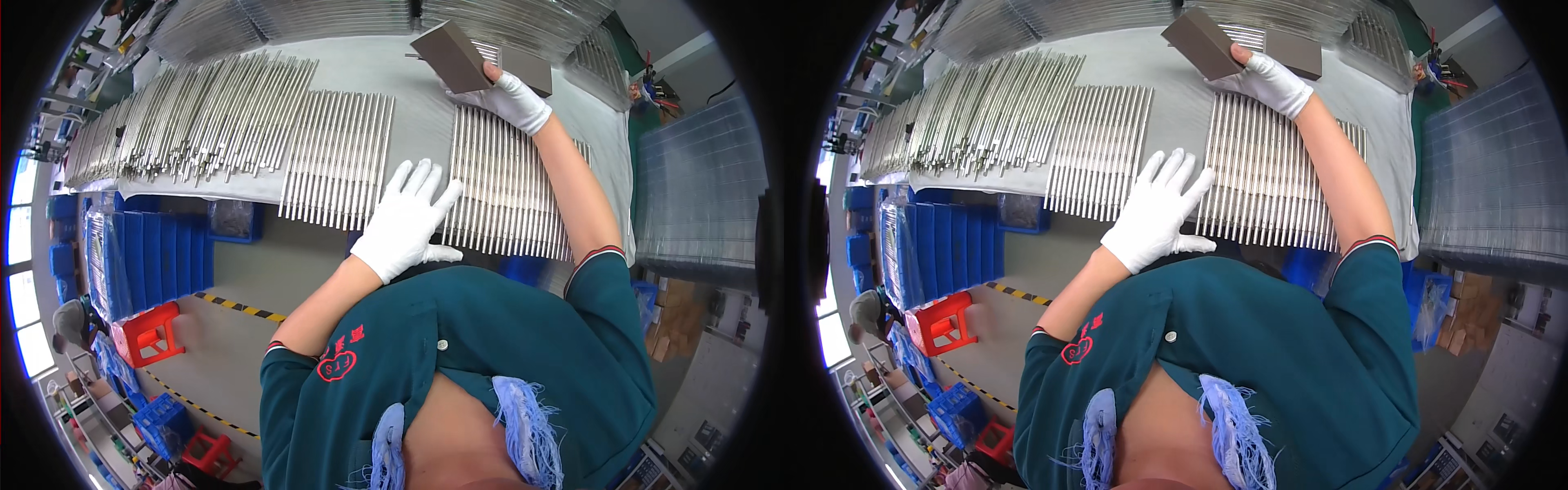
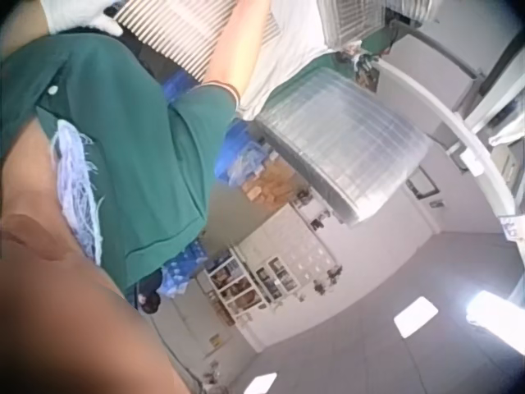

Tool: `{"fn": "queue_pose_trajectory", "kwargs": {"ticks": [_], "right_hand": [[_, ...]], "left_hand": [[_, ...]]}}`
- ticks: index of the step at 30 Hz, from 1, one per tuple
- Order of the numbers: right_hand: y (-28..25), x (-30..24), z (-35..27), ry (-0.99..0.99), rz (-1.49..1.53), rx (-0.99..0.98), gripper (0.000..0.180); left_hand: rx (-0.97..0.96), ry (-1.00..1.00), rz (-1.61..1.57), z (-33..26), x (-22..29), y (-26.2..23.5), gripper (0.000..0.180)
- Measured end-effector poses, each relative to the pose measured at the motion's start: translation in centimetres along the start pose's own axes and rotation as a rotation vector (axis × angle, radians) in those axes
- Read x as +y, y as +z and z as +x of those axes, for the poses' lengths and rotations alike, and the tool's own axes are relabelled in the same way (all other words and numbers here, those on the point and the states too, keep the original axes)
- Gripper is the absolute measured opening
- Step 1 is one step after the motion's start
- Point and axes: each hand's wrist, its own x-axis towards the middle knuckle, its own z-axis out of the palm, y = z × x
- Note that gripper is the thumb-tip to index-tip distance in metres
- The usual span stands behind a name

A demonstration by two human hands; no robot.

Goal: Aligning and arranging rows of thin metal rods on a workbench using an alignment block.

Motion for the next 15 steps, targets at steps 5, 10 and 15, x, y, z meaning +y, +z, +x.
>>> {"fn": "queue_pose_trajectory", "kwargs": {"ticks": [5,10,15], "right_hand": [[1.7,-1.3,-0.6,-0.119,0.11,0.115,0.077],[6.4,1.0,2.8,-0.01,-0.018,0.139,0.071],[10.8,3.6,9.7,0.067,0.556,0.033,0.071]], "left_hand": [[0.007,-0.163,0.147,-3.5,-2.3,-3.0,0.1],[0.0,-0.291,0.257,-6.7,-4.4,-3.0,0.1],[-0.009,-0.31,0.212,-6.5,-4.2,-3.7,0.092]]}}
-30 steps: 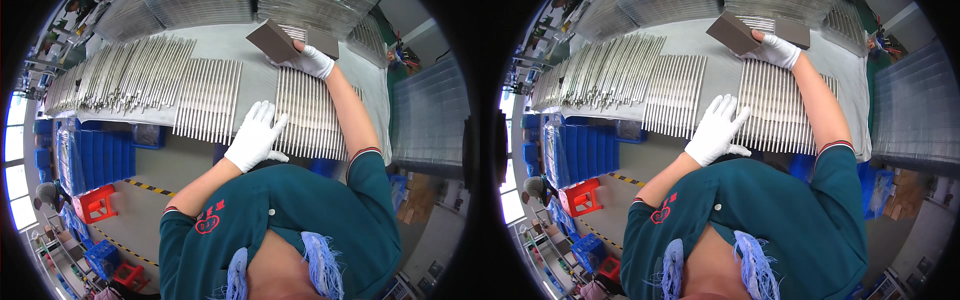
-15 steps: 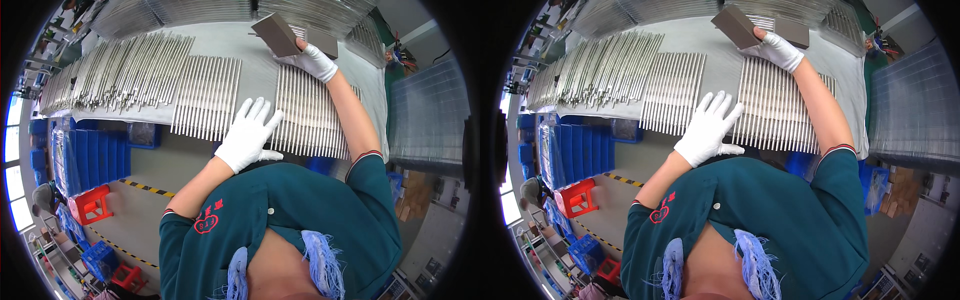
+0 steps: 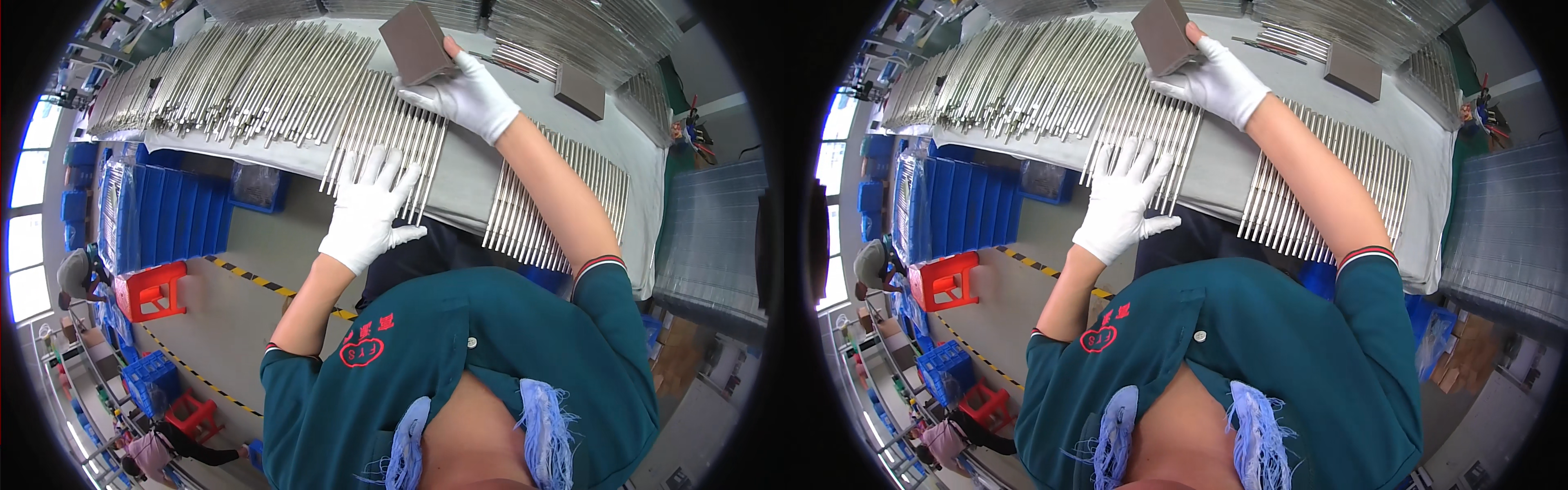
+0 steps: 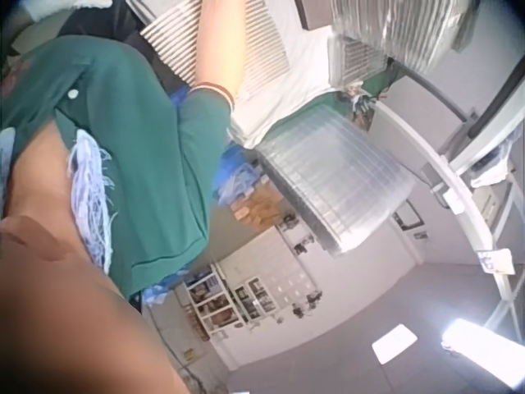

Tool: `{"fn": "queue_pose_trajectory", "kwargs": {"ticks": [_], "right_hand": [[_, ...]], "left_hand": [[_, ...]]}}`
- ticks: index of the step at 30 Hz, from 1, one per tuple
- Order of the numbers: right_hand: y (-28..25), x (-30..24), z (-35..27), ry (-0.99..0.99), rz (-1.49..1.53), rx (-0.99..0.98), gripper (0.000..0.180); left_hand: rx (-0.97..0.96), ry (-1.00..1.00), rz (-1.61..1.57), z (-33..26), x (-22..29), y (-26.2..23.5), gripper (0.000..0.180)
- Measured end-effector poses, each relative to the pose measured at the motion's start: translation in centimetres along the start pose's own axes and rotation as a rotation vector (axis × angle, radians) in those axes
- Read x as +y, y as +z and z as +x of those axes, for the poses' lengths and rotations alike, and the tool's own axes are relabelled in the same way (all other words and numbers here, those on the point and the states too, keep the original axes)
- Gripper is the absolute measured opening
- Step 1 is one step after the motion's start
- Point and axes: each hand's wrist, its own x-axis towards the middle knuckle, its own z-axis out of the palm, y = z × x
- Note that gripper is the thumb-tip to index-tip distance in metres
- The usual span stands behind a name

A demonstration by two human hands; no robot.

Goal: Aligning and arranging rows of thin metal rods on a workbench using an alignment block.

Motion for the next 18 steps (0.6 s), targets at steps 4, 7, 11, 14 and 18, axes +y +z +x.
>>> {"fn": "queue_pose_trajectory", "kwargs": {"ticks": [4,7,11,14,18], "right_hand": [[-1.6,1.3,2.7,0.093,0.123,-0.029,0.074],[-2.7,0.8,1.9,0.151,0.164,-0.117,0.073],[-3.1,-0.4,-0.7,0.151,0.124,-0.091,0.071],[-3.4,-1.6,-3.1,0.128,0.083,-0.054,0.076],[-3.6,-2.2,-4.7,0.113,0.104,-0.024,0.079]], "left_hand": [[0.025,0.016,0.005,0.0,0.0,0.4,0.09],[0.008,0.054,-0.022,-0.1,0.4,0.7,0.093],[-0.043,0.144,-0.116,0.2,1.7,0.8,0.089],[-0.051,0.264,-0.17,0.8,2.7,1.5,0.084],[-0.059,0.341,-0.198,1.2,3.5,2.1,0.08]]}}
